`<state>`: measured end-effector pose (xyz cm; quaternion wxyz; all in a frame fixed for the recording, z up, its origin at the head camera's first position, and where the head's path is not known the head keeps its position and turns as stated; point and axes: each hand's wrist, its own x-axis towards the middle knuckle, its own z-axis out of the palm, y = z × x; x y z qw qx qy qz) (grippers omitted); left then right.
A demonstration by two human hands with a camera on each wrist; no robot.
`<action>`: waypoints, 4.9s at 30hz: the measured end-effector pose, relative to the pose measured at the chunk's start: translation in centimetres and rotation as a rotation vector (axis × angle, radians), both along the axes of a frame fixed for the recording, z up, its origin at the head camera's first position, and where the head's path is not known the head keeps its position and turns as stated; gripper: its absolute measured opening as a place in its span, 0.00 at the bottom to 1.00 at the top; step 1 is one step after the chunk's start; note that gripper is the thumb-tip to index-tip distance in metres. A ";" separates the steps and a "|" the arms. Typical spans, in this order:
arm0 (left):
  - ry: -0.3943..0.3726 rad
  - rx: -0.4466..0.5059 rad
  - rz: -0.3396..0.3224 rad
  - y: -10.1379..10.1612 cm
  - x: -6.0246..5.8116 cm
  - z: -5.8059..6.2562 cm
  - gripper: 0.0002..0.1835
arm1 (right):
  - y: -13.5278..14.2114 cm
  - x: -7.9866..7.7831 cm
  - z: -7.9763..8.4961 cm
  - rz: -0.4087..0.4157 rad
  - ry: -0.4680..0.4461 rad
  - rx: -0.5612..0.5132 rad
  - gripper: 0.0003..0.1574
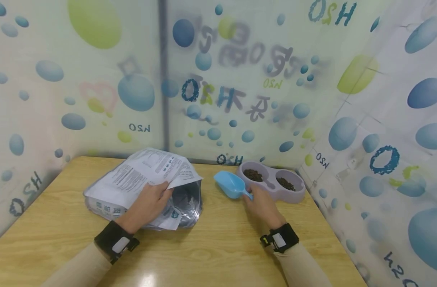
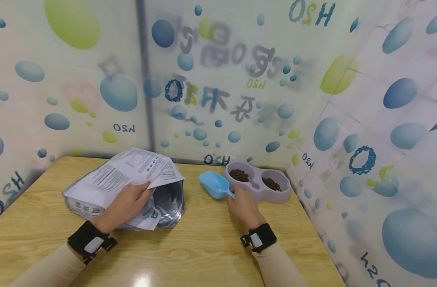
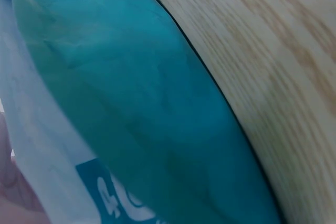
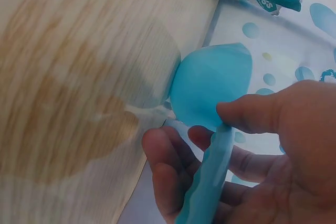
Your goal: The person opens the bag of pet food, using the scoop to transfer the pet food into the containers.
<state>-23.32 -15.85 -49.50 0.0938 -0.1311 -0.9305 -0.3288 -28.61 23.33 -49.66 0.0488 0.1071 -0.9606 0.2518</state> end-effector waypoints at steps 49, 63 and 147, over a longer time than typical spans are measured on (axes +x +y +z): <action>-0.023 0.014 -0.009 0.0 0.0 0.1 0.28 | -4.5 2.0 1.6 0.124 0.287 -0.066 0.13; -0.037 0.015 -0.004 0.1 0.1 0.4 0.30 | -9.4 1.7 0.4 0.299 -0.014 -0.150 0.17; 0.006 -0.123 -0.243 3.0 3.7 2.9 0.58 | -11.2 1.3 3.7 0.298 -0.121 -0.573 0.09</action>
